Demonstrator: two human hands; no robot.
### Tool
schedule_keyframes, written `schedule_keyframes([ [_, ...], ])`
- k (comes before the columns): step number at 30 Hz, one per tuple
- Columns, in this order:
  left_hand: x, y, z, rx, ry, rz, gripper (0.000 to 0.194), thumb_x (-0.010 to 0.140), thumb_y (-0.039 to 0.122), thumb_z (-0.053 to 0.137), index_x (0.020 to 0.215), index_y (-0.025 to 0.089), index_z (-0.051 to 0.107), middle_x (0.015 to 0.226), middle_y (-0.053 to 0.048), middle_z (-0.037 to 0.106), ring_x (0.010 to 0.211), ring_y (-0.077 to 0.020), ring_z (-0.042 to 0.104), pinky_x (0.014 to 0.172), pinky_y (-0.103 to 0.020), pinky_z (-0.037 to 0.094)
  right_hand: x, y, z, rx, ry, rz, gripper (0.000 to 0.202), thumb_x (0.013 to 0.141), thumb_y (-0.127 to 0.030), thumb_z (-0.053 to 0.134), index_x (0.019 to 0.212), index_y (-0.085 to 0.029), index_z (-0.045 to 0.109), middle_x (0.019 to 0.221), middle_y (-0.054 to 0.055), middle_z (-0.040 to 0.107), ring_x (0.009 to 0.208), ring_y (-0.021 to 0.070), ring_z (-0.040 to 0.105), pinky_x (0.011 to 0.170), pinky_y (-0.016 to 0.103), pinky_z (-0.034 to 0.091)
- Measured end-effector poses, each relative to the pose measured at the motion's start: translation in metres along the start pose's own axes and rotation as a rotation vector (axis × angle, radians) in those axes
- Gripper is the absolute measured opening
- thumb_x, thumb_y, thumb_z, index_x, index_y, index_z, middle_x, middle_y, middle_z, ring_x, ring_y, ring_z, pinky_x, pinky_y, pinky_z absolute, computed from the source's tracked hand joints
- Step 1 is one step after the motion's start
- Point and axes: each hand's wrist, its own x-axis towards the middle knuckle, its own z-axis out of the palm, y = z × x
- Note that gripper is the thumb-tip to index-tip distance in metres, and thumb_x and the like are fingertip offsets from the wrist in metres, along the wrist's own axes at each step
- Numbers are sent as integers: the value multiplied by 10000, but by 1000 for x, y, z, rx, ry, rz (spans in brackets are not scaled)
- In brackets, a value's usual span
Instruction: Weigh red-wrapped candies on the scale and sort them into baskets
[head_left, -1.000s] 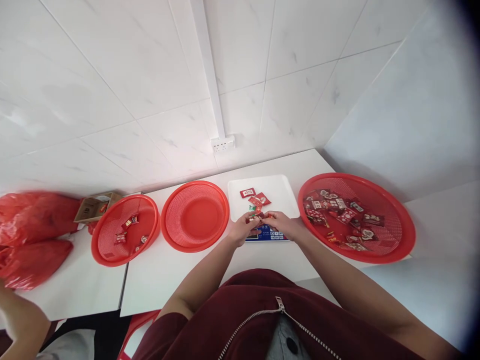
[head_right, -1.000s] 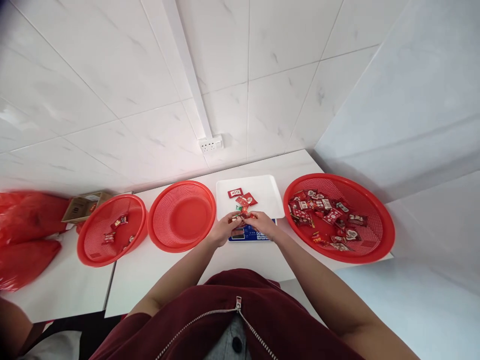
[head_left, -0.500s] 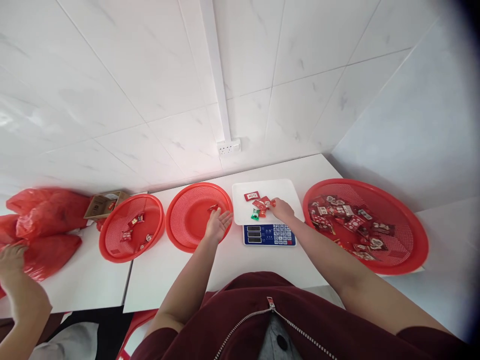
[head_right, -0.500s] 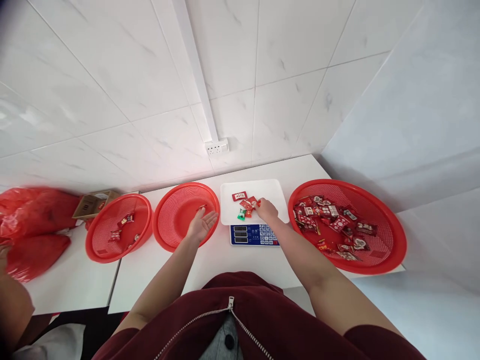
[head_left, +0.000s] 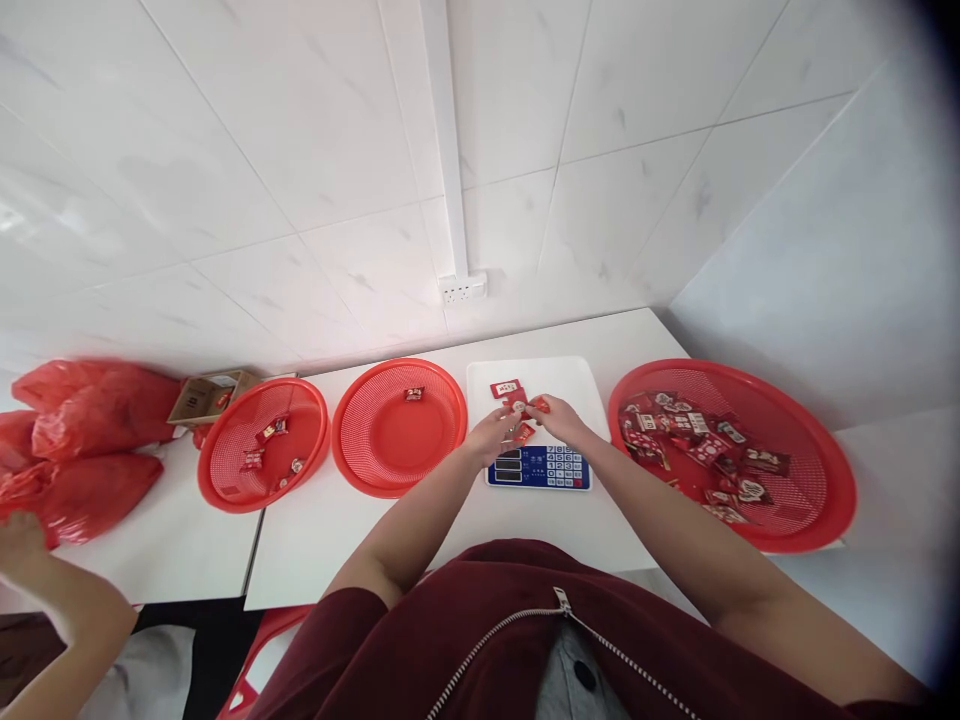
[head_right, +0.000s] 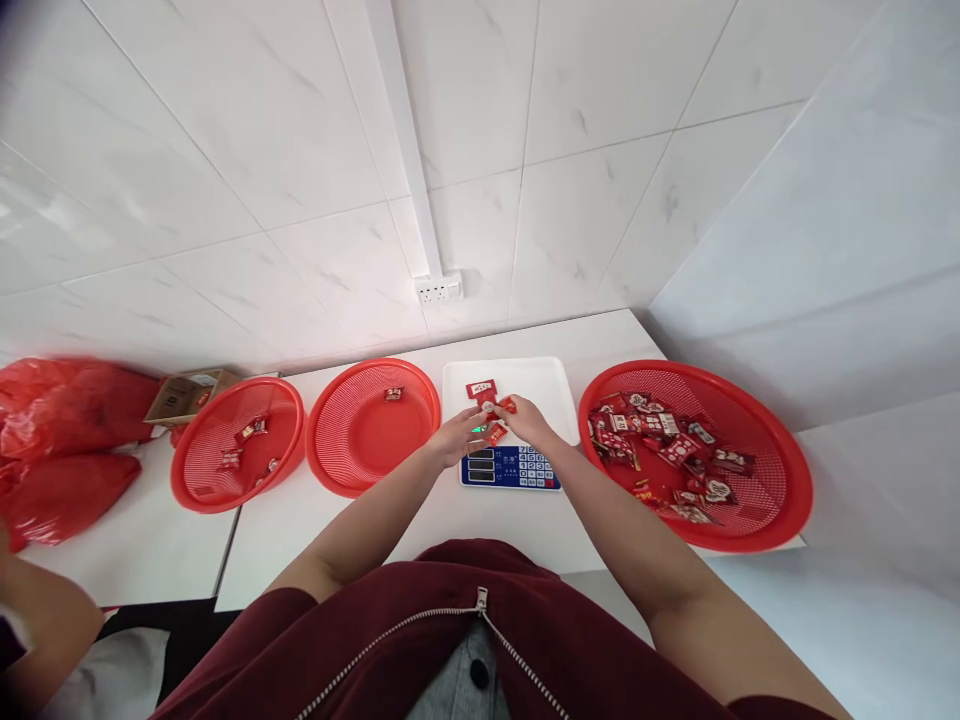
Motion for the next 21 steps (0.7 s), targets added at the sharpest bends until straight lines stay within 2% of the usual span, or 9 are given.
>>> schedule_keyframes([
  [2,8,3,1,-31,59,71,206,809,257,651,975,145,607,899,-78,651,725,-129,631,808,-324,495,-4,-11,0,65,-67,-78,197,839,-354,515,875,-181,602,853,34,683,740,152,613,645,235,426],
  [5,14,9,-16,-51,241,168,152,893,275,526,966,150,571,882,-65,634,671,-84,608,772,-252,500,-2,-15,0,74,-48,-62,234,864,-341,483,985,-177,599,904,41,688,769,152,626,664,236,435],
  [8,9,14,-43,-5,394,219,237,956,338,358,1072,186,500,1001,-81,608,753,-79,617,766,-215,494,2,-7,3,-115,-37,-3,234,883,-315,463,1005,-167,597,949,58,680,832,167,627,687,239,427],
  [11,2,11,-59,141,457,235,328,960,398,290,1167,192,438,1093,-125,581,837,-122,628,757,-249,503,0,0,11,-304,-117,-45,180,850,-255,518,966,-170,626,1038,76,653,909,188,614,705,234,414],
  [13,1,4,-56,310,435,234,334,944,394,343,1192,188,430,1087,-128,587,849,-145,627,760,-281,501,-7,1,17,-380,-161,-88,211,826,-193,534,1014,-177,629,1114,89,622,934,198,607,686,230,406],
  [16,8,-7,-38,643,332,245,273,852,330,548,1090,198,521,1031,-87,616,922,-178,603,830,-313,464,-20,0,24,-529,-177,-126,361,843,-112,465,1182,-192,559,1218,110,566,974,206,595,647,229,387],
  [19,22,-13,-18,963,248,266,210,773,277,646,952,197,570,1087,-84,605,1111,-232,516,932,-341,386,-30,-3,25,-596,-175,-128,370,871,-92,406,1204,-193,534,1191,112,579,968,200,595,643,233,378],
  [21,32,-13,-8,1132,223,268,213,775,247,635,965,187,557,1148,-109,579,1188,-259,456,954,-358,356,-34,-3,24,-597,-173,-133,344,882,-96,389,1175,-185,547,1144,109,600,948,200,599,643,240,376],
])
